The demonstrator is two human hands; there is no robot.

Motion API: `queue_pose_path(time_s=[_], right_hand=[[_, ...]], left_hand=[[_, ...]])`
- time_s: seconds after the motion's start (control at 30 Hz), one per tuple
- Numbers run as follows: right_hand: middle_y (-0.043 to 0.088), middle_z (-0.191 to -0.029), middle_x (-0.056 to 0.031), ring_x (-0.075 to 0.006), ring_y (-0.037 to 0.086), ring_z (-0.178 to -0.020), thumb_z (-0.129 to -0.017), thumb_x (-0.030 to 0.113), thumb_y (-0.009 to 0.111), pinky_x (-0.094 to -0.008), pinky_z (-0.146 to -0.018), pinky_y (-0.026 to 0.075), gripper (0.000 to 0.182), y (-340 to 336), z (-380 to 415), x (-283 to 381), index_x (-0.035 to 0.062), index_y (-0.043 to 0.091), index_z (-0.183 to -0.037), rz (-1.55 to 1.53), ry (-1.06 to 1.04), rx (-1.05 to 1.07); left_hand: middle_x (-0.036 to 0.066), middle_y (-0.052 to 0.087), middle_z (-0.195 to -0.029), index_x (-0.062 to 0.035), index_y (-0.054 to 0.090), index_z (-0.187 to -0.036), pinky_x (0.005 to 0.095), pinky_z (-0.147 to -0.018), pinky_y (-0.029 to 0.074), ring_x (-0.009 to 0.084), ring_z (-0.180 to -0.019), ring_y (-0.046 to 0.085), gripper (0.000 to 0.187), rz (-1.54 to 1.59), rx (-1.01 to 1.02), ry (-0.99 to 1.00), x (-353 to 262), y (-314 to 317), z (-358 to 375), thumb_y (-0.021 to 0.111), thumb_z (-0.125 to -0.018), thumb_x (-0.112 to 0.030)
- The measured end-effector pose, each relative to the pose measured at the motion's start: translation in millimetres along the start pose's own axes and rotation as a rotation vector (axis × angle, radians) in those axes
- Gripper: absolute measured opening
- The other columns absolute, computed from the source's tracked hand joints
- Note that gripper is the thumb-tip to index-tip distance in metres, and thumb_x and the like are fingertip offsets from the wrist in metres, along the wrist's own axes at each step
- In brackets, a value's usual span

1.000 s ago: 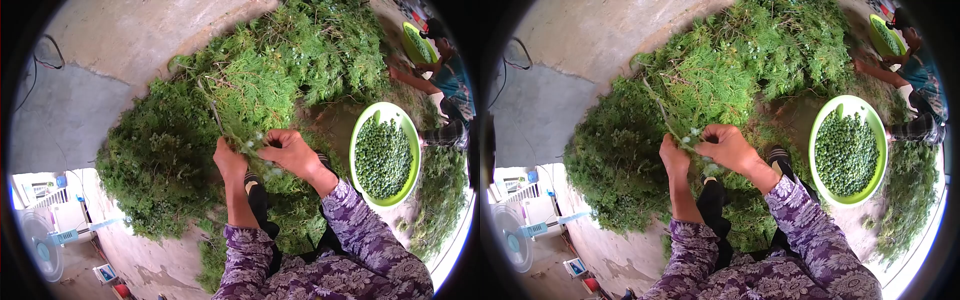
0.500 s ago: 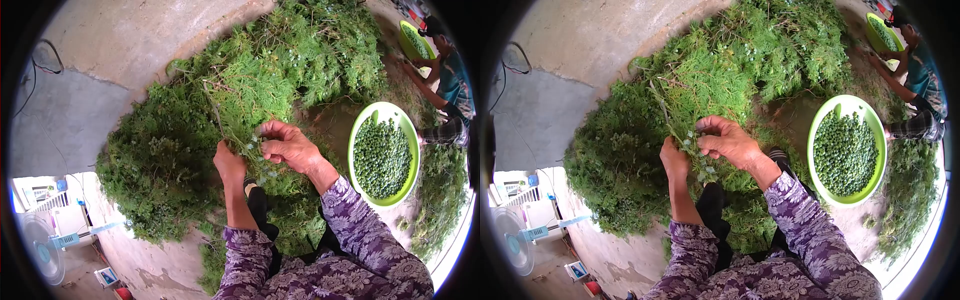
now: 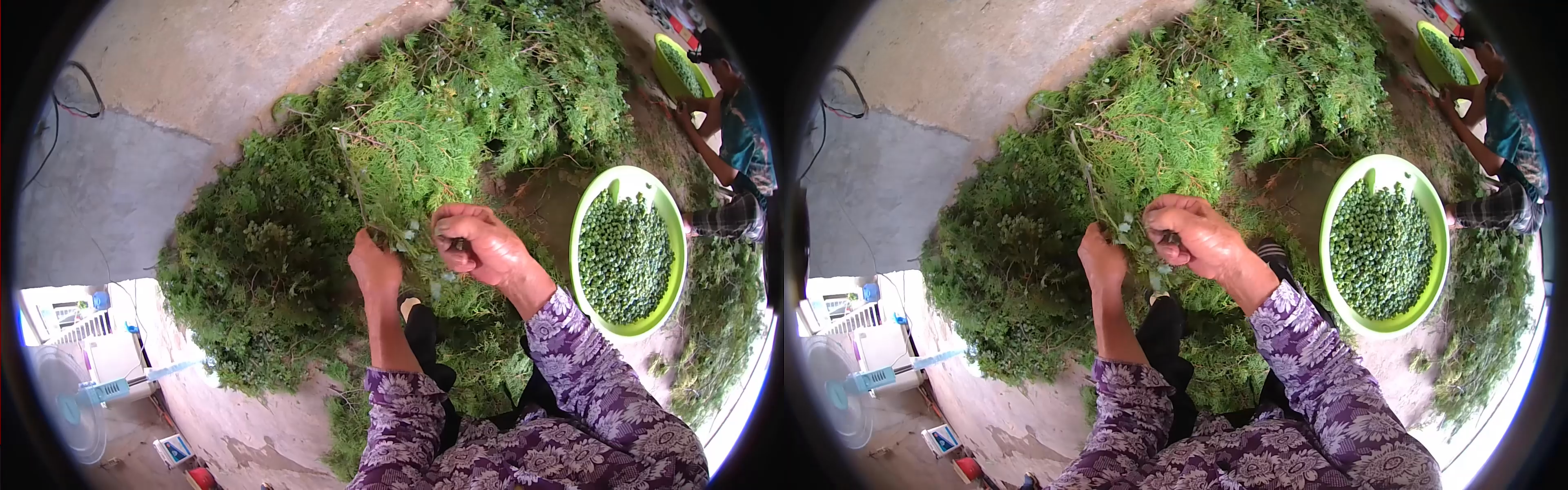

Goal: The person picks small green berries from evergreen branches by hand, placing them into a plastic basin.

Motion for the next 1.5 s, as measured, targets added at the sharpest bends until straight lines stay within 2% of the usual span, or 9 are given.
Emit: queue_pose_path(time_s=[0.27,0.4,0.47,0.6,0.63,1.03,1.17,1.33,1.5], right_hand=[[0.051,-0.070,-0.0040,-0.0077,0.043,-0.052,-0.078,0.001,0.053,-0.0190,-0.042,0.031,0.009,-3.7,4.4,25.6,0.0042,0.052,-0.086,-0.182,-0.189,-0.029],[0.050,-0.069,0.0020,-0.0061,0.047,-0.057,-0.078,0.005,0.060,-0.0192,-0.048,0.039,0.010,-8.6,5.7,33.6,0.0053,0.054,-0.086,0.065,-0.392,0.012],[0.049,-0.069,0.0049,-0.0045,0.045,-0.056,-0.078,0.006,0.060,-0.0185,-0.050,0.040,0.009,2.3,12.3,39.6,0.0057,0.057,-0.087,0.695,-0.662,-0.145],[0.058,-0.073,-0.0077,-0.0165,0.057,-0.060,-0.070,0.005,0.063,-0.0267,-0.056,0.047,0.022,15.6,16.6,35.8,0.0021,0.058,-0.091,1.218,-0.753,-0.253],[0.058,-0.077,-0.0144,-0.0240,0.059,-0.064,-0.067,0.005,0.064,-0.0314,-0.059,0.048,0.026,14.7,16.4,36.1,0.0007,0.057,-0.091,1.216,-0.715,-0.268],[0.055,-0.073,-0.0155,-0.0322,0.057,-0.065,-0.067,0.008,0.065,-0.0380,-0.058,0.046,0.022,6.4,12.6,36.0,0.0010,0.056,-0.086,1.425,-0.761,-0.354],[0.055,-0.068,-0.0119,-0.0257,0.057,-0.062,-0.068,0.009,0.066,-0.0350,-0.056,0.045,0.021,4.4,11.7,35.6,0.0011,0.056,-0.085,1.390,-0.754,-0.349],[0.049,-0.057,0.0014,-0.0065,0.045,-0.052,-0.078,0.014,0.063,-0.0231,-0.045,0.037,0.013,-3.4,5.0,25.6,0.0032,0.056,-0.079,0.695,-0.322,-0.214],[0.047,-0.059,0.0024,-0.0050,0.040,-0.048,-0.082,0.017,0.060,-0.0194,-0.039,0.028,0.013,-18.2,6.8,33.8,0.0072,0.054,-0.075,0.087,-0.294,-0.050]], left_hand=[[0.024,0.059,-0.085,0.0053,0.050,-0.094,0.0428,-0.072,0.043,0.0392,-0.083,0.057,0.025,-0.065,0.042,-0.089,7.5,-0.9,-1.0,0.057,-0.070,0.001],[0.024,0.059,-0.086,0.0053,0.049,-0.095,0.0431,-0.072,0.043,0.0393,-0.084,0.057,0.026,-0.128,0.030,-0.080,9.3,0.3,-1.2,0.058,-0.072,-0.002],[0.024,0.059,-0.086,0.0054,0.049,-0.095,0.0432,-0.072,0.044,0.0392,-0.085,0.057,0.026,-0.140,0.030,-0.088,9.9,1.0,-2.1,0.058,-0.073,-0.004],[0.025,0.059,-0.086,0.0057,0.048,-0.096,0.0437,-0.072,0.044,0.0399,-0.085,0.056,0.027,-0.178,0.070,-0.078,9.9,4.9,-2.2,0.058,-0.073,-0.006],[0.025,0.058,-0.086,0.0058,0.048,-0.096,0.0438,-0.073,0.043,0.0402,-0.085,0.056,0.028,-0.174,0.070,-0.075,9.2,5.9,-2.0,0.058,-0.073,-0.006],[0.020,0.061,-0.081,0.0032,0.052,-0.091,0.0398,-0.070,0.044,0.0360,-0.080,0.058,0.020,-0.194,0.020,-0.047,0.9,2.5,1.0,0.056,-0.072,-0.001],[0.020,0.061,-0.080,0.0036,0.052,-0.091,0.0394,-0.070,0.044,0.0363,-0.080,0.058,0.020,-0.171,0.015,-0.042,4.3,2.7,0.0,0.056,-0.072,-0.001],[0.020,0.060,-0.080,0.0041,0.052,-0.090,0.0392,-0.070,0.044,0.0362,-0.079,0.058,0.019,-0.082,0.054,-0.032,0.6,3.9,2.1,0.054,-0.071,-0.001],[0.022,0.060,-0.082,0.0044,0.050,-0.094,0.0421,-0.070,0.044,0.0383,-0.082,0.057,0.024,-0.179,0.076,-0.060,7.9,5.5,0.9,0.056,-0.072,-0.004]])
Point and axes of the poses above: each hand's wrist, its own z-axis away from the middle knuckle, its own y-axis out of the palm, x = y × z, the point moved 6 cm from there along -z, towards the middle knuckle
